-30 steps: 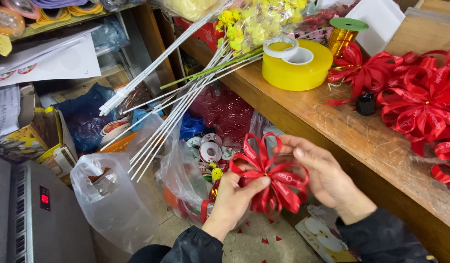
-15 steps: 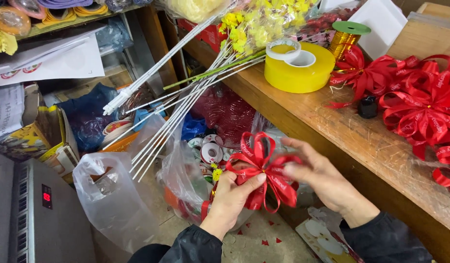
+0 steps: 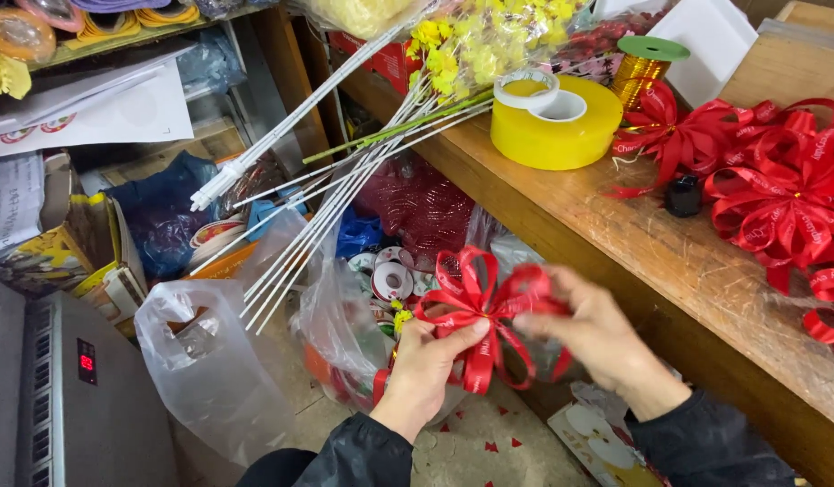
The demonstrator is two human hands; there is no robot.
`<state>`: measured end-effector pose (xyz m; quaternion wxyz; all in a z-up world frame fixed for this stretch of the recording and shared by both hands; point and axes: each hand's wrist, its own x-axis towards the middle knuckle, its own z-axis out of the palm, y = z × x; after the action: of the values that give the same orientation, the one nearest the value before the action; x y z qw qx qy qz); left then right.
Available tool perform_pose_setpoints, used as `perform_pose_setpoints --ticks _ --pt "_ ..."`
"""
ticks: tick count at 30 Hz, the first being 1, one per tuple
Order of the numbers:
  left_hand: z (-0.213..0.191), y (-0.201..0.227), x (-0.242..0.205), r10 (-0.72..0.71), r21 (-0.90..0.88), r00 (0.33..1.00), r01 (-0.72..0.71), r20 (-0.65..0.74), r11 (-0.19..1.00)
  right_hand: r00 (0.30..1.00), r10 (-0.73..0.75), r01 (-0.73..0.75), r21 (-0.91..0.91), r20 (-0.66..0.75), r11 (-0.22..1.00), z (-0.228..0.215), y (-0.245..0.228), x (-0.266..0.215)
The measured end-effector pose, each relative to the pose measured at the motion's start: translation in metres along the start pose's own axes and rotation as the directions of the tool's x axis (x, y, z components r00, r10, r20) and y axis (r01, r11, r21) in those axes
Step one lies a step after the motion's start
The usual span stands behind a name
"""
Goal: Tying red decorative ribbon bows and securing them with thin wire fasteners.
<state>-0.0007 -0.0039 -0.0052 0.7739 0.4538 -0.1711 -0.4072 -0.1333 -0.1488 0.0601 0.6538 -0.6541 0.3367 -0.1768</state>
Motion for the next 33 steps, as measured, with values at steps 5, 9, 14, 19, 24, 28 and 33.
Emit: perform_pose_setpoints --ticks 5,9,14,19,24,28,33 --pt "0.004 -0.009 -0.001 0.001 -0.036 1.000 -0.002 -0.020 0.999 0.991 -0.131 0.129 0.076 0.027 0.989 -0.009 0.008 0.009" --pt "0.002 -0.011 0.003 0.030 -0.009 0.990 -0.032 -0.139 0.999 0.960 -0.118 0.077 0.162 0.255 0.984 -0.005 0.033 0.009" --pt "0.006 -0.004 -0.004 -0.100 -0.068 0.995 0.100 0.011 0.993 0.979 -0.203 0.200 0.076 0.033 0.977 -0.013 0.032 0.017" --pt "0.009 0.009 -0.005 -0.060 -0.100 0.997 0.064 0.043 0.993 0.981 -0.190 0.183 0.153 0.035 0.971 -0.019 0.034 0.020" --pt "0.014 0.036 -0.016 -0.270 0.020 0.955 0.270 0.126 0.963 0.994 0.012 0.010 0.201 -0.112 0.980 -0.033 0.011 0.017" --pt "0.015 0.042 -0.020 -0.362 0.130 0.927 0.349 0.094 0.928 0.988 -0.002 0.059 0.358 -0.156 0.932 -0.058 0.019 0.029" --pt "0.002 0.027 -0.019 -0.371 0.309 0.924 0.327 0.093 0.893 0.981 0.040 0.070 0.540 -0.190 0.839 -0.082 0.040 0.051"
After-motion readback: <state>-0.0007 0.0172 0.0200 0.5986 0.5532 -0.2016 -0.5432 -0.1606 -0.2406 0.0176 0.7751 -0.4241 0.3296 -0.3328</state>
